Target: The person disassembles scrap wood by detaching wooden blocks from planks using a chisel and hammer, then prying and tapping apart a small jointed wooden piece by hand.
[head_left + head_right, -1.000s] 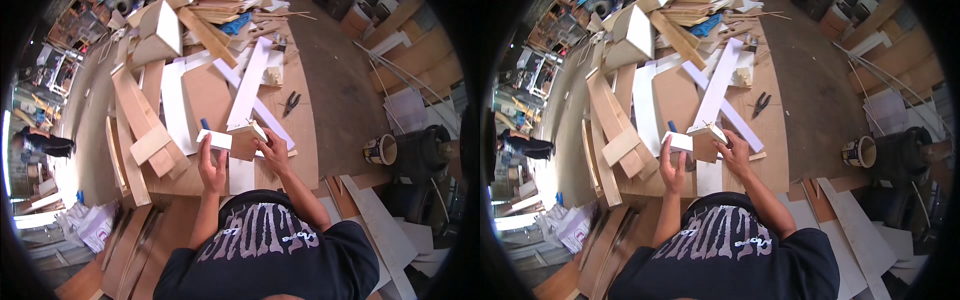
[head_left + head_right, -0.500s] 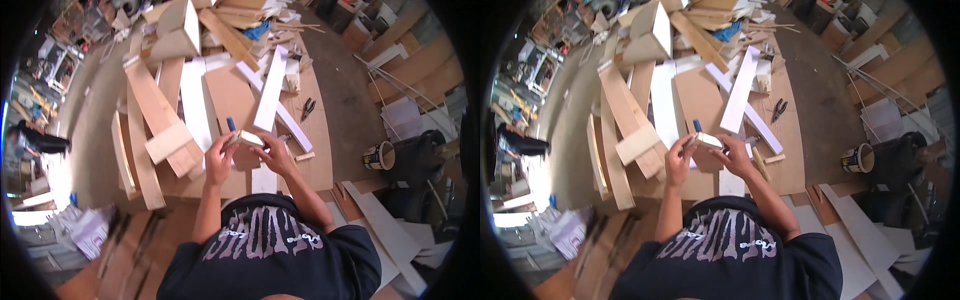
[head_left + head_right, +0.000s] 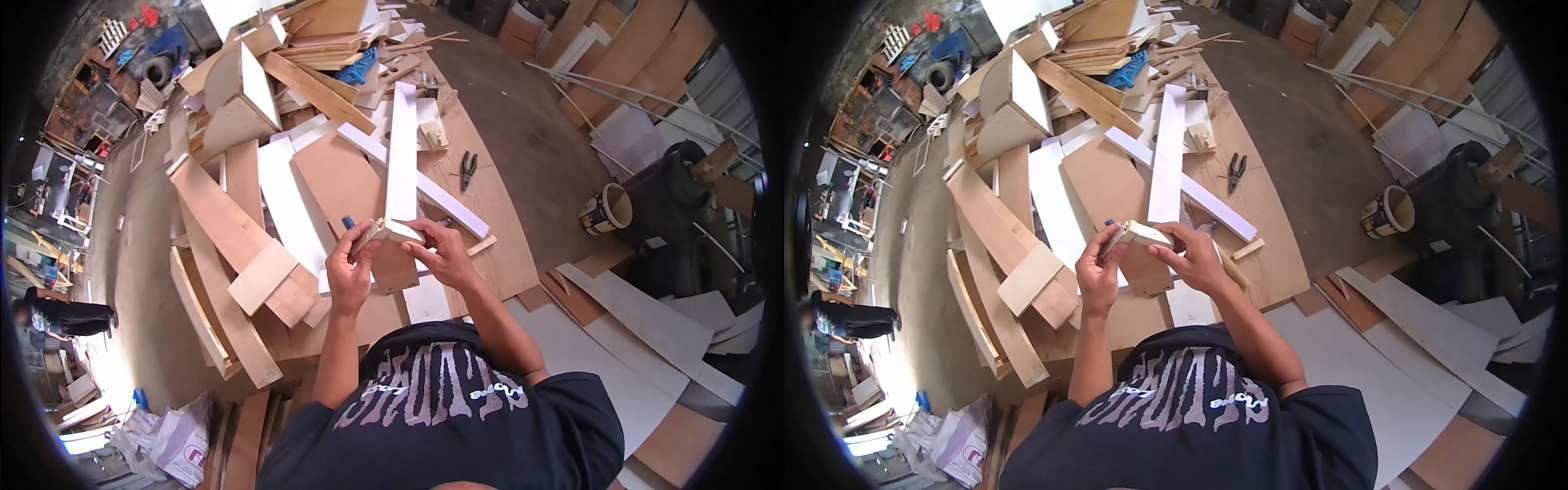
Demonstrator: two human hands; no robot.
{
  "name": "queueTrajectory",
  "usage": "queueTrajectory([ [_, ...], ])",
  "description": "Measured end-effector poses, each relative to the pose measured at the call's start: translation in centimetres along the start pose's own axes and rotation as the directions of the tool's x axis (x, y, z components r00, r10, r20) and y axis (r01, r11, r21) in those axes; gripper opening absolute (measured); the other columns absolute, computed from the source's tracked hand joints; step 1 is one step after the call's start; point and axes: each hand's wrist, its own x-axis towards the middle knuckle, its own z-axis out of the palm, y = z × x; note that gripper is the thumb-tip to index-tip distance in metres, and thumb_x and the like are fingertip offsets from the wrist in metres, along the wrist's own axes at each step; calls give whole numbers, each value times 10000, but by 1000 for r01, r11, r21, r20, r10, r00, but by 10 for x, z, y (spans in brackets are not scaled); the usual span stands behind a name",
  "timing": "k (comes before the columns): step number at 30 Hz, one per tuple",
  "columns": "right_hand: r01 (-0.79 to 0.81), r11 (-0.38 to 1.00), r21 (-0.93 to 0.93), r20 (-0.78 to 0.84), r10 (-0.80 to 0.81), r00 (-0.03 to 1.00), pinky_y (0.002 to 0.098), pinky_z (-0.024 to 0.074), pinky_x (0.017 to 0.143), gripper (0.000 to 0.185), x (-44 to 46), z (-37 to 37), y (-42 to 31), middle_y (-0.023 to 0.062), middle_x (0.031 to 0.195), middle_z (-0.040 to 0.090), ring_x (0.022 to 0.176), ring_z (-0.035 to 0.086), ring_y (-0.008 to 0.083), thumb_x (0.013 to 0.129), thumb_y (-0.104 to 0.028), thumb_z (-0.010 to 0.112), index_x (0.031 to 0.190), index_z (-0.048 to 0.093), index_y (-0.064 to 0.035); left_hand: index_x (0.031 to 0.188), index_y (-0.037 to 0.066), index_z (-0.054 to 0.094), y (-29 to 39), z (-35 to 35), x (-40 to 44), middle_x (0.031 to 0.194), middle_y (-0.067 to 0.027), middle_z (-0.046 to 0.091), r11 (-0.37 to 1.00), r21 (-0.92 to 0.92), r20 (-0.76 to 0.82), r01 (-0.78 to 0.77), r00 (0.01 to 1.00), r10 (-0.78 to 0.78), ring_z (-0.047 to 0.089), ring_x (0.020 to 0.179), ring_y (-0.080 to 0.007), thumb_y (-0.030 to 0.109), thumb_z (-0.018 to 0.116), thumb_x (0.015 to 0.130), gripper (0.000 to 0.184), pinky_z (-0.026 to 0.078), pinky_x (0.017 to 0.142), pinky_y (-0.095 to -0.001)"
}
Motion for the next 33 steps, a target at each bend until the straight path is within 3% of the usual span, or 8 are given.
queueTrajectory([
  [4,-24,999,-42,-41,22,999,262,541,707,430,-5,-22,-10,88,942,750,793,669,92,940,-270,798,1226,687,31,1319,-3,635,-3,24,8,1138,-100,718,983,-180,-3,43,999,-44,663,1042,-141,200,775,969,428,523,923,-276],
  [7,-39,998,-56,-86,34,996,244,524,703,405,-8,-36,-4,71,938,742,784,645,80,939,-250,799,1205,688,35,1319,-1,632,-9,40,11,1145,-104,713,989,-133,41,67,997,-62,658,1051,-140,200,775,970,428,517,924,-273],
  [15,-84,978,193,-35,92,995,240,541,712,407,-1,-99,33,53,957,735,817,663,72,909,-205,823,1224,684,10,1295,-19,625,-8,110,26,1171,-105,709,978,-164,28,127,992,-124,658,1068,-132,143,749,981,374,512,947,-272],
  [23,-59,989,136,173,35,984,301,585,708,449,16,-207,46,100,914,760,795,740,154,865,-240,859,1203,698,8,1210,-5,686,-9,199,13,1123,-57,712,1000,18,-297,18,955,-12,650,1036,-115,141,785,953,311,502,931,-251],
  [26,-207,976,72,371,167,913,302,581,696,373,24,-240,53,103,877,750,787,742,164,851,-235,869,1077,717,20,1213,-12,687,-6,236,-1,1132,-60,709,977,203,-393,57,919,29,650,1041,-137,180,796,949,344,515,919,-265],
  [29,-100,995,-14,437,96,894,300,576,687,316,23,-258,62,110,849,736,767,732,172,850,-227,866,958,706,23,1197,-25,691,-10,263,-7,1156,-72,707,969,239,-511,61,857,72,652,1055,-159,164,777,961,314,527,916,-272],
  [31,17,996,88,328,-45,944,308,571,659,306,23,-260,63,107,810,714,732,722,184,863,-224,853,918,678,21,1258,-26,654,-15,276,-13,1262,-101,648,966,219,-555,137,832,8,618,1155,-193,179,784,951,391,518,979,-315],
  [33,79,995,63,305,-95,948,318,577,635,263,19,-256,71,109,796,701,716,716,197,860,-171,849,923,674,14,1351,-13,579,-20,293,-15,1359,-124,556,897,416,-640,152,749,170,557,1255,-222,204,793,940,512,490,1049,-369],
])
